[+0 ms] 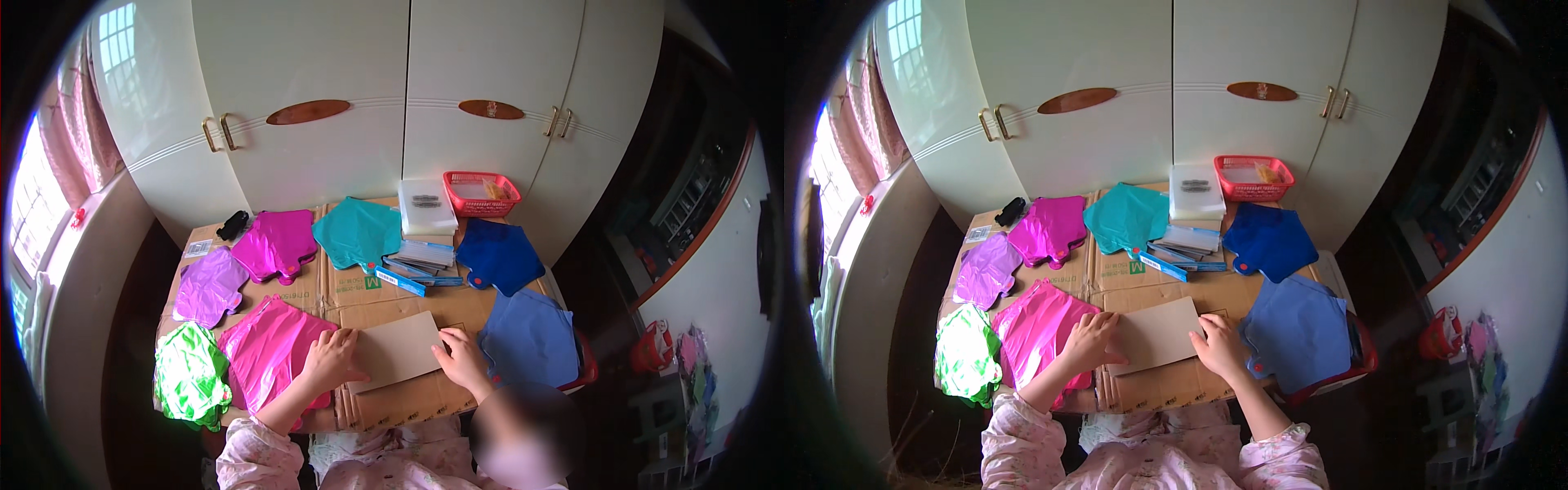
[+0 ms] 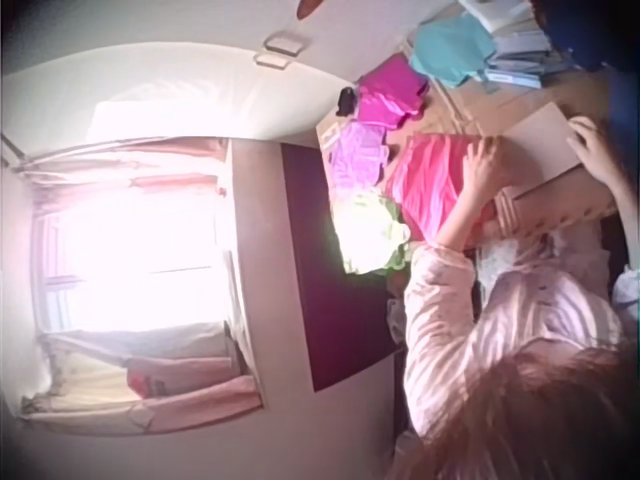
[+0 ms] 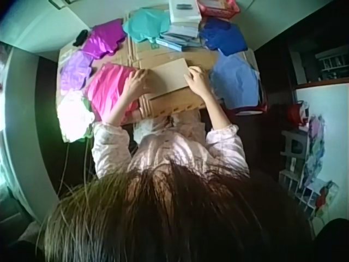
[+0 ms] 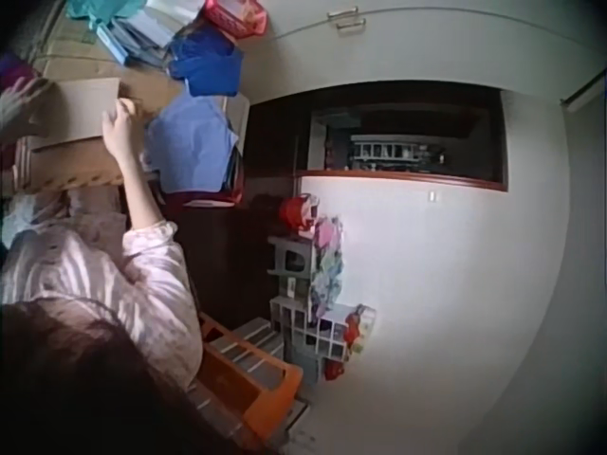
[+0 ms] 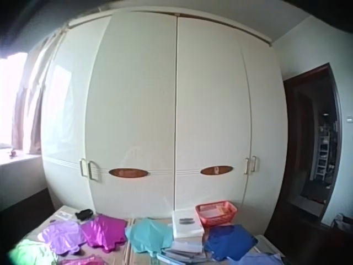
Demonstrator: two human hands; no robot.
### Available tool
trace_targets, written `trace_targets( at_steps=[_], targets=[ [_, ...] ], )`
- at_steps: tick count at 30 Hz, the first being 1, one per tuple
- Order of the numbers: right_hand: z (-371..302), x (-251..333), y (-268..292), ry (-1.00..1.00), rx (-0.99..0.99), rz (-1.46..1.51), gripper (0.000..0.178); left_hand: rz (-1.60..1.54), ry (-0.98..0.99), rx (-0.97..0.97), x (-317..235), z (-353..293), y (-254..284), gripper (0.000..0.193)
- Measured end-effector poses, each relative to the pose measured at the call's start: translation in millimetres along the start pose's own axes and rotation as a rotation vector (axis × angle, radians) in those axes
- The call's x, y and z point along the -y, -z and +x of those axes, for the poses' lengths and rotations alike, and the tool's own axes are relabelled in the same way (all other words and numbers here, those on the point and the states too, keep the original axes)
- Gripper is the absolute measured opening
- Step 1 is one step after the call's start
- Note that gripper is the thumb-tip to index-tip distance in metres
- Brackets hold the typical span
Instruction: Folding colorful plastic sheets and placing them into a small cardboard box.
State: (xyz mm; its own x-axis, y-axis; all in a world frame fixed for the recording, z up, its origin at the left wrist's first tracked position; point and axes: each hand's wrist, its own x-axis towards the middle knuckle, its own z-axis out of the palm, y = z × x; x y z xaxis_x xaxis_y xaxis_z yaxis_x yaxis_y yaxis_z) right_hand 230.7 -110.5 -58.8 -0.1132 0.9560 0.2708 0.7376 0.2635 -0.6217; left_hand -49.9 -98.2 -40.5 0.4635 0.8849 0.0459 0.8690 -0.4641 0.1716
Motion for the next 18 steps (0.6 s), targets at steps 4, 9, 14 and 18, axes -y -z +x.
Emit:
trace_targets(
  at_steps=[4, 9, 14, 18],
  targets=[
    [5, -6, -1, -0.069, 0.075, 0.095, 0.04, -0.021, 0.019, 0.009, -2, 0, 3, 0.095],
    [3, 13, 11, -0.193, 0.147, 0.218, 0.043, -0.039, 0.048, 0.019, -4, -3, 4, 0.095],
    [1, 15, 10, -0.13, 0.004, 0.362, 0.038, -0.046, 0.041, 0.002, -3, -4, 0, 0.095],
    [10, 14, 4, -0.189, -0.018, 0.638, 0.034, -0.046, 0.03, -0.024, -2, -7, 0, 0.096]
  ],
)
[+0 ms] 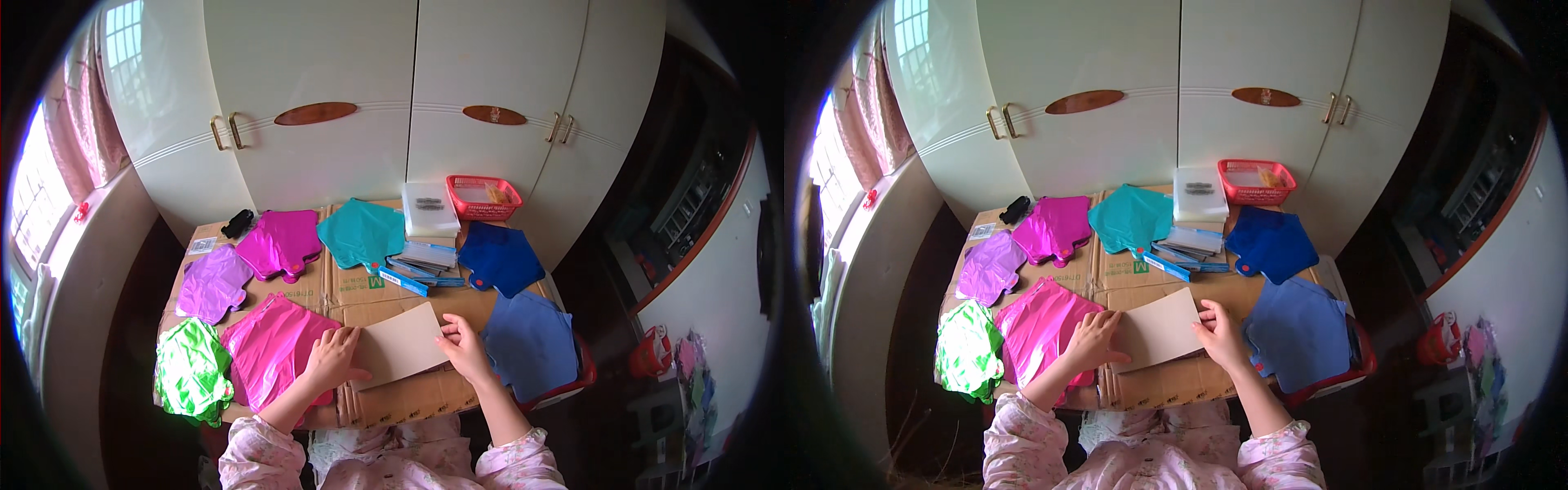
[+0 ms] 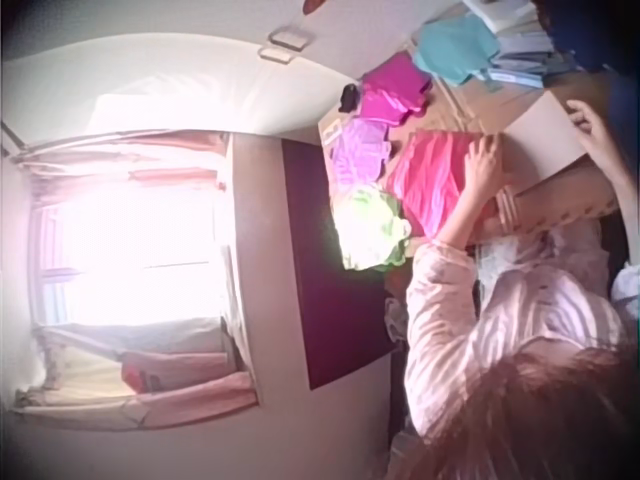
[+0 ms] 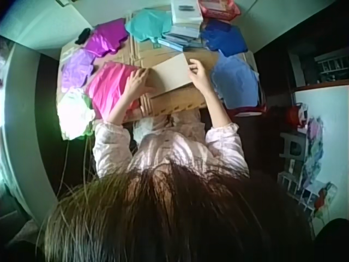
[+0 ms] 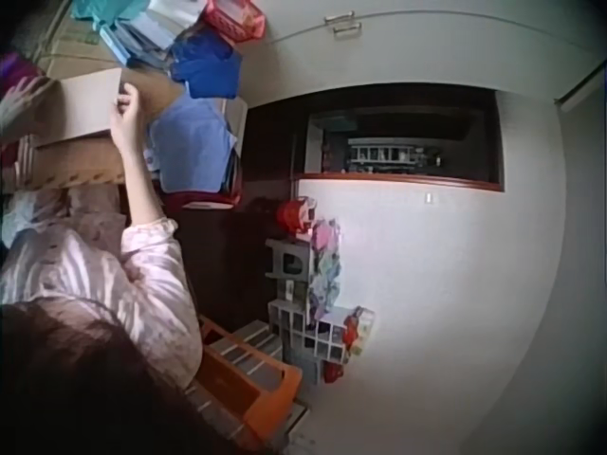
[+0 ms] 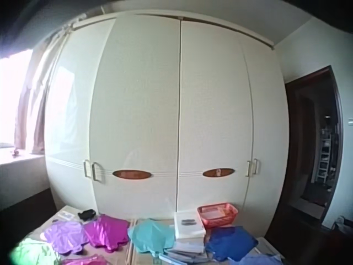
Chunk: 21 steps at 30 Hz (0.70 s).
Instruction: Folding colorful plastic sheets and placing them into a small cardboard box.
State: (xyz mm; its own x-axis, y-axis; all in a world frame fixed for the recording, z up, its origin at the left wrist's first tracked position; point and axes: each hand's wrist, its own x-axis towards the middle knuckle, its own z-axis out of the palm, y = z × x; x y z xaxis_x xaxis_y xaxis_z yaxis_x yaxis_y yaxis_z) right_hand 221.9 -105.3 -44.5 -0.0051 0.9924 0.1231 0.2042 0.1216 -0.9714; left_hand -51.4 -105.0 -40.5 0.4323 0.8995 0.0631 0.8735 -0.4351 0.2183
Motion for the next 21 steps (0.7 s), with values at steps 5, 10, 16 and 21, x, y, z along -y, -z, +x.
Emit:
trace_targets(
  at_steps=[5, 10, 16, 21],
  targets=[
    [19, -13, 1, -0.201, 0.31, 0.281, 0.031, -0.072, -0.021, -0.046, 0, -3, 2, 0.099],
    [4, -4, 0, -0.134, 0.333, 0.527, 0.028, -0.734, 0.079, -0.338, -12, -15, 14, 0.083],
    [-16, -19, -8, 0.097, 0.271, 0.421, 0.037, -1.719, -0.006, -0.221, -11, -33, -7, 0.035],
    [-15, -23, -19, 0.142, 0.284, 0.335, 0.037, -1.724, 0.169, -0.29, -12, -44, -27, 0.024]
  ],
)
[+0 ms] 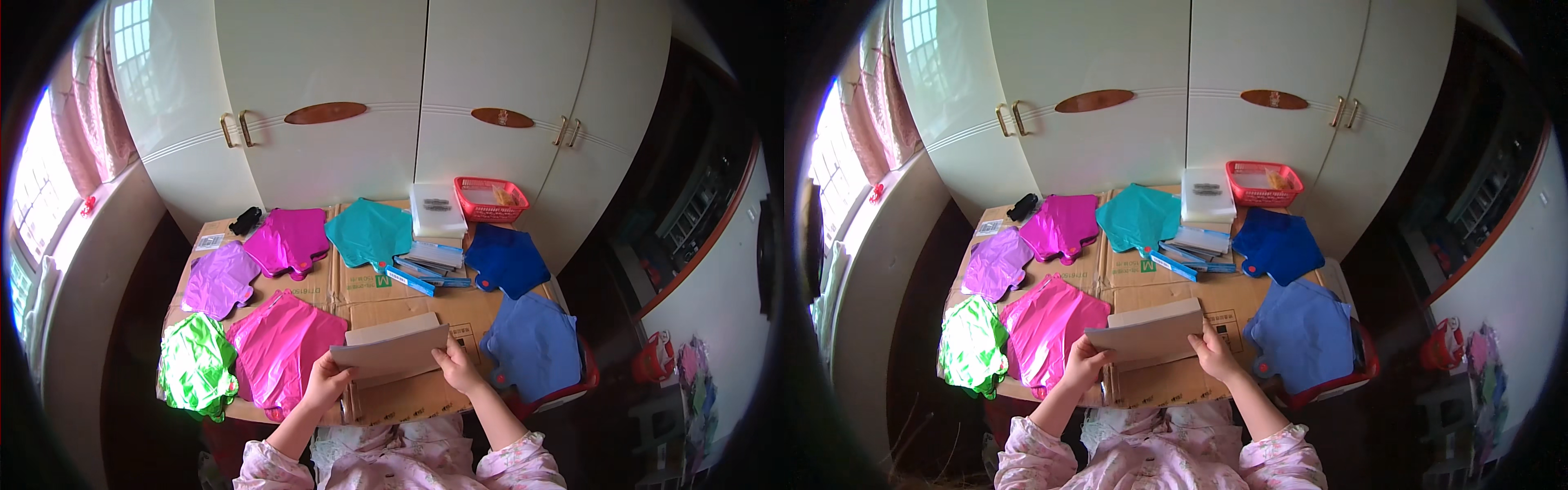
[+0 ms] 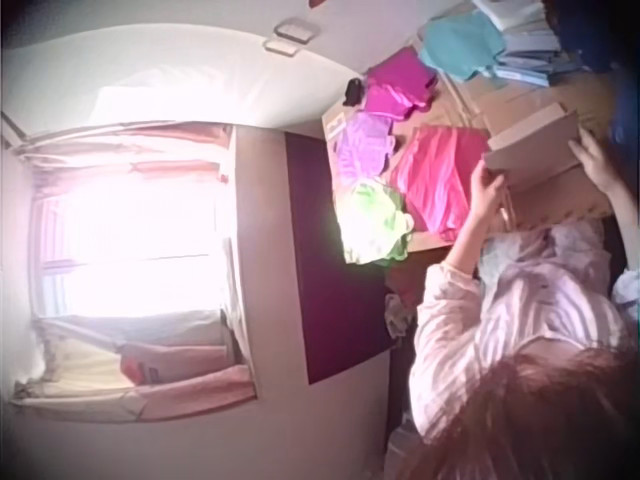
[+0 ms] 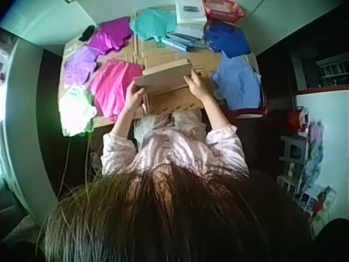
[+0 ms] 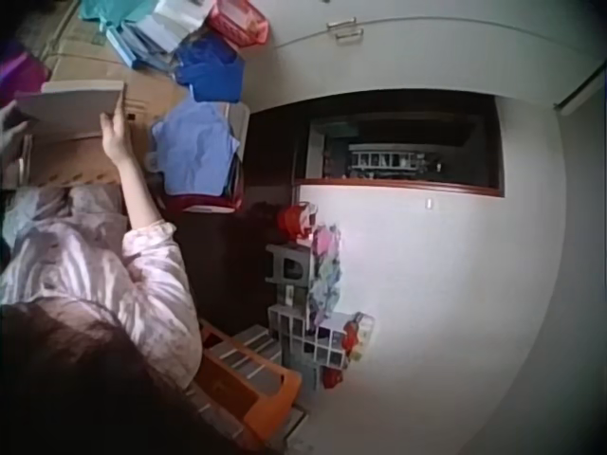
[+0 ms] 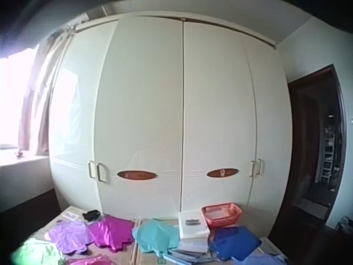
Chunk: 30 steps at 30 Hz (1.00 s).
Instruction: Folding colorful plastic sheets and placing them into a small cardboard box.
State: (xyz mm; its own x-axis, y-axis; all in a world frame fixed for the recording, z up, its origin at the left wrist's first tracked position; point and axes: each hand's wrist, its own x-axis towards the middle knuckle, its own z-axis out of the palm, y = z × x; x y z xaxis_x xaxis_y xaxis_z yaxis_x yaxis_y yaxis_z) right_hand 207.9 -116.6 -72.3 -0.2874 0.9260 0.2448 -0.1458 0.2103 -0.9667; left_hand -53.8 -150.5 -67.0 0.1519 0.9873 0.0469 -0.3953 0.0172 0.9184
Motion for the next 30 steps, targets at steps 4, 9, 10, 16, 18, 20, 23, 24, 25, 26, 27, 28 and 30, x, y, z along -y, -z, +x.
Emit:
trace_targets(
  at_steps=[4, 9, 10, 16, 18, 20, 23, 24, 25, 26, 27, 28, 30],
  targets=[
    [-5, 9, -10, -0.113, 0.068, 0.052, 0.032, 0.002, 0.066, 0.023, -21, -21, 3, 0.02],
    [-23, 30, -65, -0.218, 0.19, 0.142, 0.028, 0.34, 0.067, 0.023, -45, -85, 35, 0.016],
    [-25, 28, -79, -0.275, 0.225, 0.18, 0.028, 0.479, -0.046, 0.037, -53, -100, 40, 0.017],
    [-27, 7, -166, -0.217, 0.439, -0.044, 0.02, 0.41, -0.129, -0.488, -49, -225, 62, 0.016],
    [-25, 16, -198, -0.214, 0.548, -0.147, 0.02, 0.418, -0.122, -0.62, -50, -264, 67, 0.015],
    [-27, 12, -232, -0.19, 0.586, -0.211, 0.02, 0.51, -0.147, -0.712, -49, -295, 69, 0.015],
    [-32, -10, -277, -0.154, 0.698, -0.272, 0.02, 0.609, -0.145, -0.858, -55, -328, 62, 0.013],
    [-36, -17, -291, -0.187, 0.76, -0.256, 0.021, 0.634, -0.141, -0.906, -57, -336, 60, 0.012],
    [-41, -29, -306, -0.176, 0.779, -0.271, 0.02, 0.664, -0.121, -0.943, -55, -346, 60, 0.012],
    [-48, -43, -321, -0.165, 0.795, -0.286, 0.019, 0.694, -0.101, -0.976, -50, -355, 65, 0.011],
    [-54, -57, -334, -0.155, 0.807, -0.301, 0.018, 0.723, -0.078, -1.006, -45, -365, 70, 0.01],
    [-58, -67, -344, -0.182, 0.856, -0.302, 0.02, 0.685, -0.04, -1.04, -39, -373, 72, 0.009],
    [-71, -82, -358, -0.113, 0.849, -0.399, 0.021, 0.623, -0.006, -1.087, -28, -384, 76, 0.009]
  ],
)
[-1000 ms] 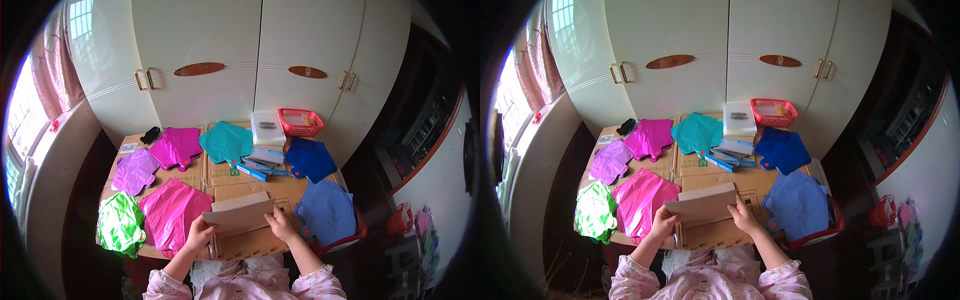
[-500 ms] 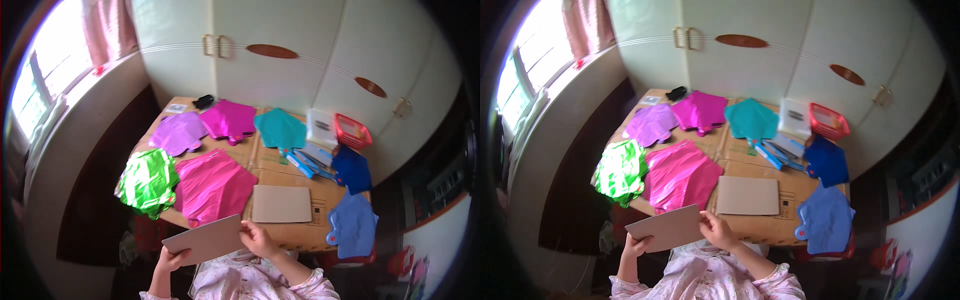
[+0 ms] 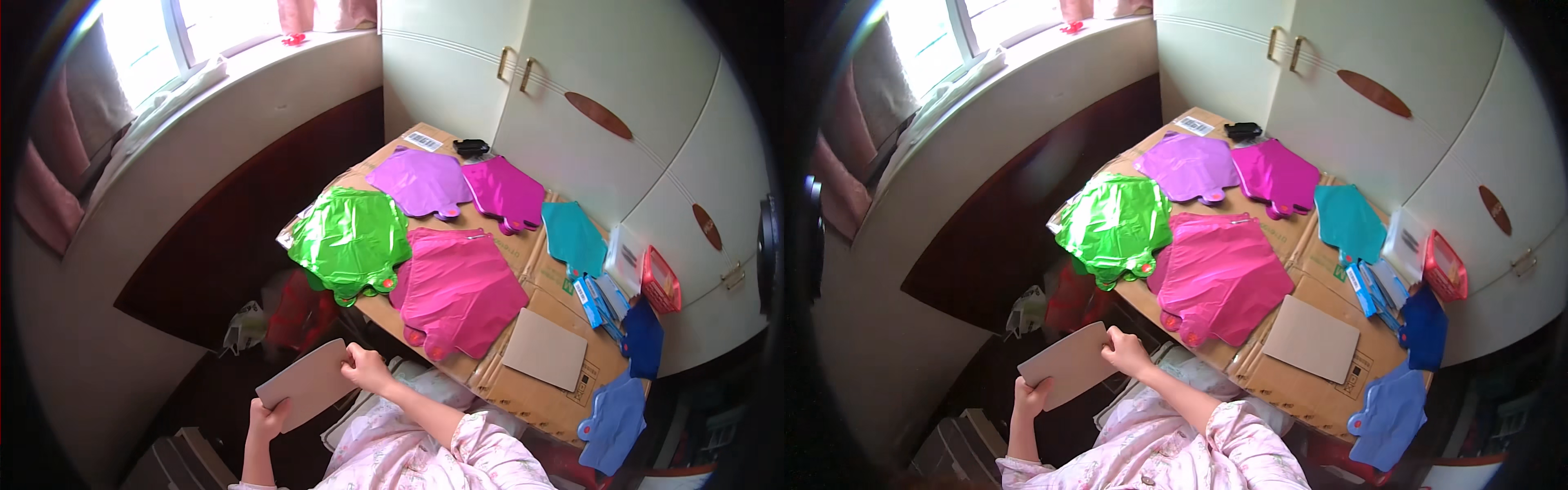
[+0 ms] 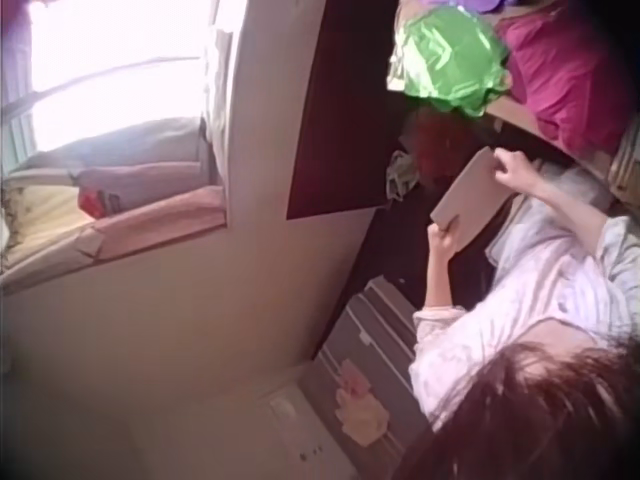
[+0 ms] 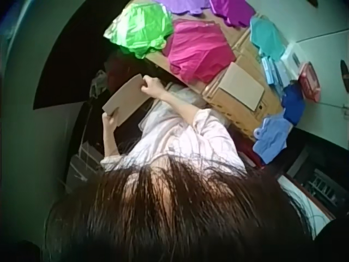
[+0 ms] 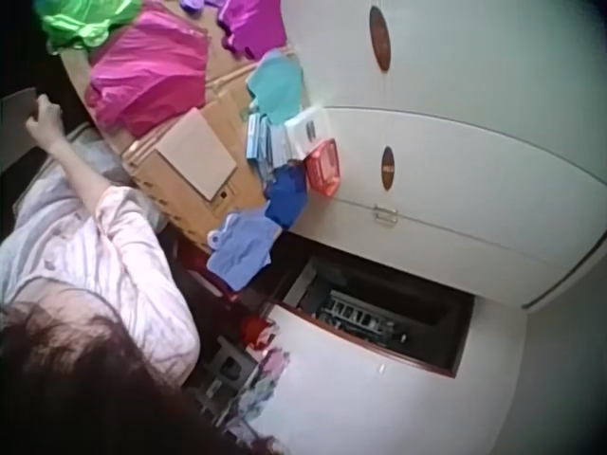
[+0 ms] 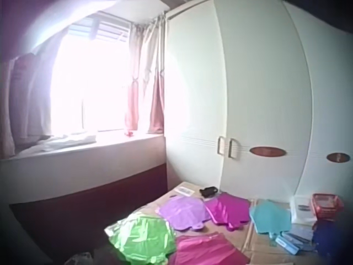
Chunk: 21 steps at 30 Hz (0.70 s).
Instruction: Folding colorful plastic sheets and placing them into a small cardboard box.
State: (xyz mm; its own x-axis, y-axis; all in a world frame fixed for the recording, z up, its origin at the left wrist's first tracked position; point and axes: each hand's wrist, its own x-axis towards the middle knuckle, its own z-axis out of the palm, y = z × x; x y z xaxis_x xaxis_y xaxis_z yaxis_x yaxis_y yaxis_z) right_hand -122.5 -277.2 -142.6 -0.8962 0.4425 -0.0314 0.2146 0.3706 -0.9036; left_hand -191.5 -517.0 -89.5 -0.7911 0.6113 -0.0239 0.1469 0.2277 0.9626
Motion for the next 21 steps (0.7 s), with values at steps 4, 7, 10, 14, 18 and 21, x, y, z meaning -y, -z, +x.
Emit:
trace_targets(
  at_steps=[4, 7, 10, 14, 18, 21],
  targets=[
    [11, -17, -25, 0.003, 0.008, -0.013, 0.021, 0.0, 0.035, 0.005, 15, 0, 5, 0.009],
    [18, -31, -37, 0.075, 0.096, 0.189, 0.02, -0.172, 0.146, -0.099, 22, 5, 4, 0.01],
    [22, -42, -42, -0.114, 0.282, 0.379, 0.026, -0.205, 0.175, -0.098, 36, 7, 10, 0.011],
    [25, -51, -48, -0.102, 0.324, 0.576, 0.028, -0.227, 0.203, -0.1, 42, 9, 10, 0.011],
    [24, -39, -26, -0.266, 0.512, 0.729, 0.029, -0.304, 0.205, -0.104, 43, 12, 8, 0.013],
    [8, -17, -4, -0.16, 0.508, 0.867, 0.027, -0.37, 0.158, -0.059, 41, 16, 6, 0.017]
  ],
)
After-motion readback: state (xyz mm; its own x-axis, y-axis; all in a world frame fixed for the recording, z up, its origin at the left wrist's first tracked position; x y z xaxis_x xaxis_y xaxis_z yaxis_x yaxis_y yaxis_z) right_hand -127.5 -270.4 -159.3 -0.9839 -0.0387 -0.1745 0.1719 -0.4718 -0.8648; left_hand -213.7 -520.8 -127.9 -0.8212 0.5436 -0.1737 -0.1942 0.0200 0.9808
